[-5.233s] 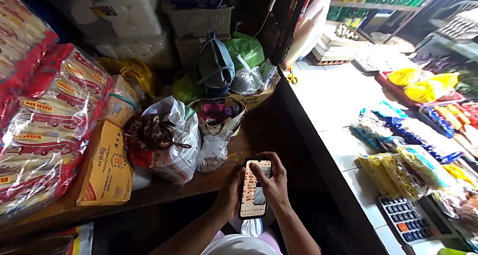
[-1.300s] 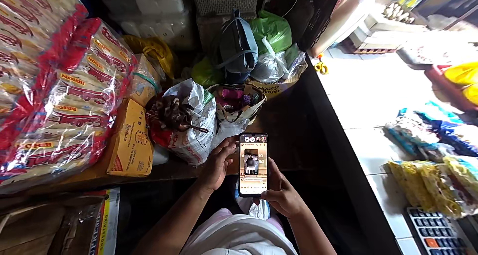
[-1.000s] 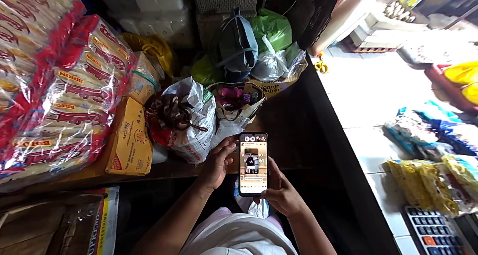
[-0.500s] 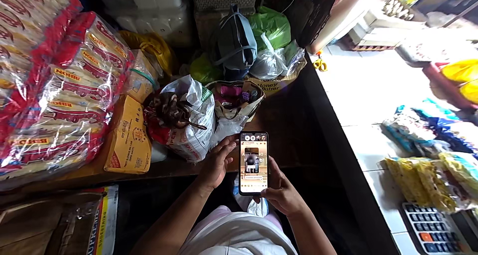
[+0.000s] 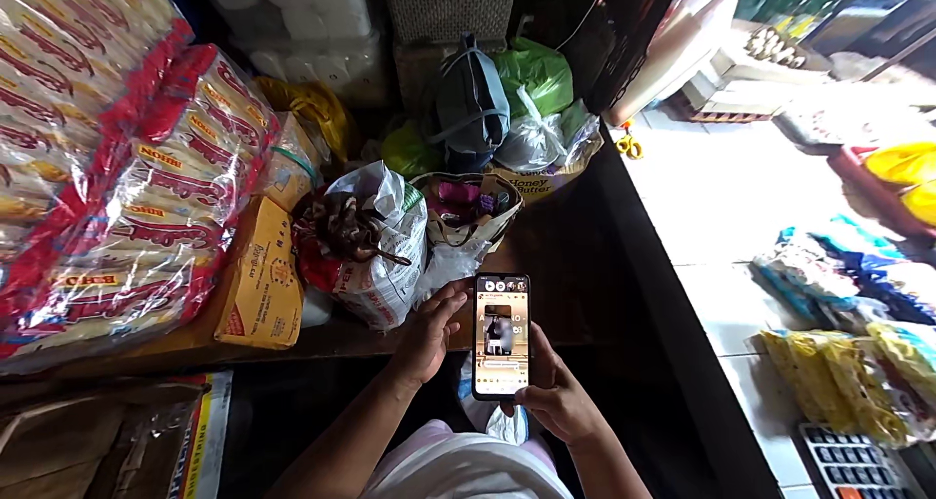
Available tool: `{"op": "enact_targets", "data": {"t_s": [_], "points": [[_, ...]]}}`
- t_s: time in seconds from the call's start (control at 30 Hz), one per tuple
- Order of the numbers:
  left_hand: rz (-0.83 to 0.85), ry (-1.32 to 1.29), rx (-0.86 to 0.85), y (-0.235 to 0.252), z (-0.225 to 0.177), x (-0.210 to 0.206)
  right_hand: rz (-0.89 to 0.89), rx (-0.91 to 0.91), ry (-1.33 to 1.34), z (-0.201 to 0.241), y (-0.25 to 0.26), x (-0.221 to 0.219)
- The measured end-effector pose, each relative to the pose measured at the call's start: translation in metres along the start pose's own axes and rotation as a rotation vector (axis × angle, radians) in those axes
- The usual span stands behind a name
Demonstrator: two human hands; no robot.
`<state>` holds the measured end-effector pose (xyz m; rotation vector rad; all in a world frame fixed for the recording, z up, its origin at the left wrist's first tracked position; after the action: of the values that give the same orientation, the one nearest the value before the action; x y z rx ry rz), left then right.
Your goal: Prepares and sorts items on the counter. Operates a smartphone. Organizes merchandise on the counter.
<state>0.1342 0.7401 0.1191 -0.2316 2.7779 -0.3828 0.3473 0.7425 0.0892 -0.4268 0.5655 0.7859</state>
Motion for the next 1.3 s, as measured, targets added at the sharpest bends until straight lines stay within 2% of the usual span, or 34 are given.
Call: {"op": "enact_targets", "data": {"t_s": [0.6,1.3], "points": [[-0.019,-0.026,-0.012,-0.0054,-0.0007,0.0034,0.041,-0.002,-0.005,-0.0021,0.0008,-0.0015],[-0.016,-0.013,-0.008,-0.0068,0.0007,0.0020,0.004,-0.002,-0.004,-0.0040,-0.0015,-0.0027]]}}
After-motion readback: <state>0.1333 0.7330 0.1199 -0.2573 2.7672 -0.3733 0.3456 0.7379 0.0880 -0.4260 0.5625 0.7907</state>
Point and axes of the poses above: each hand's wrist, its own y-axis towards the middle knuckle, its own x-axis out of the back of the hand, z = x × y, the point moved 2 cm from there along y, towards the middle knuckle, and after that the axes turned 4 degrees about -x, right-handed, at the moved point
